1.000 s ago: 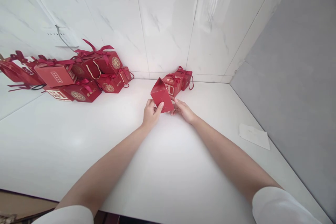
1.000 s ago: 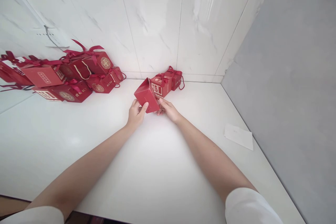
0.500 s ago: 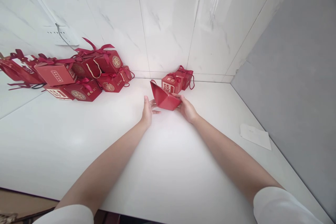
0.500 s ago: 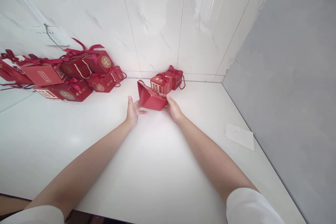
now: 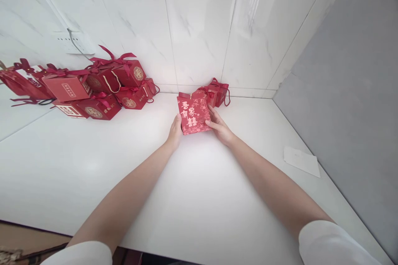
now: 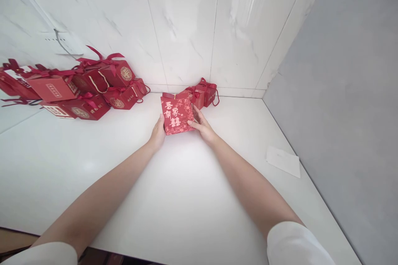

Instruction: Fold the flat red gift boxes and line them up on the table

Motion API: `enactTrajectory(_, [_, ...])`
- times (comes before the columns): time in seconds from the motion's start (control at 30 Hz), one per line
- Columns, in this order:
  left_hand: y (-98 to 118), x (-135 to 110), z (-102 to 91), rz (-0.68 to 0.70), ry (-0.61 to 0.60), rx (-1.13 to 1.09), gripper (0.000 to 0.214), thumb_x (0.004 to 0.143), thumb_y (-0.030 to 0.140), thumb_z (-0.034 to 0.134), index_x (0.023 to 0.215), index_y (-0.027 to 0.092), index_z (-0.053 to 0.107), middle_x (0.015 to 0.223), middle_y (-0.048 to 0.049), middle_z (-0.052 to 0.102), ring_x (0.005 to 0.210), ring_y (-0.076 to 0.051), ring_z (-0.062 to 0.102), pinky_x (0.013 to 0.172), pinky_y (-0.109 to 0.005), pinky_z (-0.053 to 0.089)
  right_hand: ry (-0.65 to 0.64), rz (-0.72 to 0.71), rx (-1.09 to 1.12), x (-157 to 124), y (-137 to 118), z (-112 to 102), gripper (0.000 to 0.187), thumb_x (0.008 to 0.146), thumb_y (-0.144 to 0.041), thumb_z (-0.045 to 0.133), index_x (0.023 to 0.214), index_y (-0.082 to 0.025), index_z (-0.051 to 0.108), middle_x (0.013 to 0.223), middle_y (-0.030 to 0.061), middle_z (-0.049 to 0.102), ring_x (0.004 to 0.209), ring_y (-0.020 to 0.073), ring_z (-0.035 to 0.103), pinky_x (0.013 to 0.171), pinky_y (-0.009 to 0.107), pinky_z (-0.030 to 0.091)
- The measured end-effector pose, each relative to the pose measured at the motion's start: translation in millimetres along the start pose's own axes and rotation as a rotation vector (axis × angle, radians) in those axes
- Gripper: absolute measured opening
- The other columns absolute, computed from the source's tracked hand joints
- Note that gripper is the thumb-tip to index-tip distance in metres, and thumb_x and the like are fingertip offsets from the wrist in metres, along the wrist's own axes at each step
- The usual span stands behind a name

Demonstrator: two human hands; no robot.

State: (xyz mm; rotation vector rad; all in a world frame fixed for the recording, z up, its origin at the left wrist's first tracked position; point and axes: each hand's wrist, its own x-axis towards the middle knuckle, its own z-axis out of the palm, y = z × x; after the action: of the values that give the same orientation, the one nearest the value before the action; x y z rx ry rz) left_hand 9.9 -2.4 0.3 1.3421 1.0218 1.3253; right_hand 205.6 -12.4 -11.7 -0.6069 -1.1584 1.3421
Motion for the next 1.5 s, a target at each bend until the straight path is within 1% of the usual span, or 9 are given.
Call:
enactTrajectory(0.1, [-4, 3, -1.7, -0.091, 0.077, -0.065, 0.056, 0.087, 0.064, 0.049, 0.12, 0.02, 0.062, 0.129, -0.0074, 0.064, 0.126, -0.027, 0.055, 0.109, -0.041, 0.041, -0.086, 0.058, 0.003, -2, -3, 1, 0.077, 0.078, -0.034, 0.074, 0.145, -0.036, 0.038, 0.15, -0.0005, 0.046, 0.137, 0.0227, 0.045, 0.117, 0.045, 0.032])
enactTrajectory(0.2, [-2, 2, 1.4, -0.188, 0.088, -0.193, 0.07, 0.088, 0.074, 0.033, 0.118, 0.019, 0.062, 0.121, -0.0107, 0.068, 0.12, -0.029, 0.059, 0.105, -0.044, 0.046, -0.1, 0.101, 0.001, -2, -4, -1, 0.073, 0.076, -0.035, 0.076, 0.142, -0.032, 0.045, 0.144, 0.0027, 0.053, 0.134, 0.0241, 0.048, 0.115, 0.046, 0.035])
enactTrajectory(0.27, [0, 1, 3.6, -0.163, -0.01, -0.261, 0.075, 0.088, 0.076, 0.026, 0.124, 0.019, 0.059, 0.124, -0.0116, 0.066, 0.123, -0.029, 0.057, 0.106, -0.044, 0.045, -0.084, 0.111, 0.007, -2, -4, -3, 0.069, 0.074, -0.035, 0.077, 0.138, -0.03, 0.05, 0.142, 0.0035, 0.055, 0.133, 0.0242, 0.049, 0.115, 0.045, 0.036])
enactTrajectory(0.37, [1, -1, 3.9, -0.076, -0.122, -0.181, 0.062, 0.089, 0.066, 0.046, 0.135, 0.026, 0.049, 0.139, -0.0083, 0.056, 0.131, -0.027, 0.05, 0.112, -0.041, 0.039, -0.064, 0.113, 0.025, -1, -4, -6, 0.062, 0.072, -0.034, 0.079, 0.13, -0.028, 0.057, 0.14, 0.0039, 0.057, 0.132, 0.0242, 0.051, 0.115, 0.044, 0.035])
enactTrajectory(0.63, [5, -4, 3.1, -0.065, -0.057, -0.053, 0.061, 0.09, 0.065, 0.045, 0.139, 0.028, 0.046, 0.145, -0.0062, 0.051, 0.138, -0.024, 0.043, 0.116, -0.039, 0.035, -0.1, 0.122, 0.056, -3, -11, -5, 0.061, 0.072, -0.029, 0.08, 0.13, -0.029, 0.059, 0.137, 0.0018, 0.06, 0.129, 0.0235, 0.053, 0.115, 0.043, 0.036])
enactTrajectory(1.0, [14, 12, -10.7, -0.363, 0.05, -0.575, 0.045, 0.095, 0.052, 0.044, 0.119, 0.019, 0.062, 0.118, -0.0074, 0.07, 0.111, -0.022, 0.066, 0.101, -0.036, 0.051, -0.133, 0.149, -0.018, -7, -10, -1, 0.048, 0.082, -0.044, 0.07, 0.127, -0.03, 0.064, 0.137, 0.0013, 0.06, 0.128, 0.0246, 0.054, 0.114, 0.043, 0.033])
enactTrajectory(1.23, [16, 7, -10.6, -0.277, -0.068, -0.542, 0.049, 0.088, 0.06, 0.053, 0.11, 0.018, 0.065, 0.107, -0.008, 0.072, 0.1, -0.024, 0.068, 0.091, -0.036, 0.053, -0.103, 0.147, -0.058, -7, -8, 2, 0.039, 0.079, -0.049, 0.072, 0.112, -0.027, 0.071, 0.123, 0.0018, 0.069, 0.117, 0.0248, 0.06, 0.108, 0.04, 0.039])
enactTrajectory(1.37, [29, 7, -15.9, 0.004, -0.124, -0.26, 0.046, 0.078, 0.059, 0.066, 0.1, 0.018, 0.066, 0.1, -0.0062, 0.073, 0.092, -0.022, 0.068, 0.083, -0.032, 0.052, -0.004, 0.102, -0.072, -6, -3, 7, 0.041, 0.085, -0.06, 0.058, 0.105, -0.027, 0.07, 0.112, 0.0002, 0.072, 0.109, 0.0256, 0.062, 0.098, 0.041, 0.046])
enactTrajectory(1.5, [63, 11, -22.0, 0.208, -0.301, -0.047, 0.069, 0.079, 0.077, 0.047, 0.103, 0.017, 0.069, 0.105, -0.012, 0.072, 0.099, -0.027, 0.067, 0.084, -0.035, 0.051, 0.076, 0.005, -0.224, -4, -5, 14, 0.035, 0.084, -0.055, 0.057, 0.096, -0.025, 0.069, 0.108, 0.0002, 0.071, 0.104, 0.0256, 0.061, 0.093, 0.038, 0.047])
